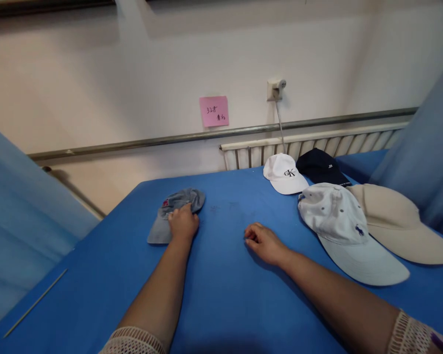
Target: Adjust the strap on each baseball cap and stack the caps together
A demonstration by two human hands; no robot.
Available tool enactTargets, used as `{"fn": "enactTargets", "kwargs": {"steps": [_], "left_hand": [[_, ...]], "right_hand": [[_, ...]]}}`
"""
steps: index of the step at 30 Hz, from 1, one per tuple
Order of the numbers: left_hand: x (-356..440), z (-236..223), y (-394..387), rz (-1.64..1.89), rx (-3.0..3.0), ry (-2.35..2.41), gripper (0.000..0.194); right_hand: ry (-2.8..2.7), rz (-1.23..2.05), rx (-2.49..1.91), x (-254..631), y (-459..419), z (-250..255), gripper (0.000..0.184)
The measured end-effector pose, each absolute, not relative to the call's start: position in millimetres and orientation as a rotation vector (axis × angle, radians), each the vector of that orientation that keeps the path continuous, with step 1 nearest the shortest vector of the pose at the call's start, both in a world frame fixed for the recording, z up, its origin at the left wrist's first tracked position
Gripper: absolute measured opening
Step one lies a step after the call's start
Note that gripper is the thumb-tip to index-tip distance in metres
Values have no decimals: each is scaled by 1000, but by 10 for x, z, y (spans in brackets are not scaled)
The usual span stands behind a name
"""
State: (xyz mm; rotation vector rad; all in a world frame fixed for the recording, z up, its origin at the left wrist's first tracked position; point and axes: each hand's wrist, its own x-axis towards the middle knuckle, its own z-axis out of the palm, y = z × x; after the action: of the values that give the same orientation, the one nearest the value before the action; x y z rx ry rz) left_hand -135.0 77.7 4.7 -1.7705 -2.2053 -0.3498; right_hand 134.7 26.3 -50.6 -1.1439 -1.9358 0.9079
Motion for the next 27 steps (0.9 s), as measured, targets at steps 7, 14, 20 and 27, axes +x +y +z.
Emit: {"fn": "enactTargets", "kwargs": {"steps": [7, 14, 20, 27], "left_hand": [[-794, 52, 579, -718, -2468, -1630, 48], [-789, -145, 673, -959, -2577, -1545, 34], [-719, -48, 553, -1062, -2779, -1421, 50], [-534, 71, 321, -633, -3241, -1317, 35]], "right_hand": [[-1299, 694, -1192, 1462, 519, -620, 24], [-1033, 651, -1270, 1707, 801, -675, 28], [-1002, 797, -1297, 1673, 824, -731, 28], [-1014, 884, -1200, 1699, 782, -575, 24]]}}
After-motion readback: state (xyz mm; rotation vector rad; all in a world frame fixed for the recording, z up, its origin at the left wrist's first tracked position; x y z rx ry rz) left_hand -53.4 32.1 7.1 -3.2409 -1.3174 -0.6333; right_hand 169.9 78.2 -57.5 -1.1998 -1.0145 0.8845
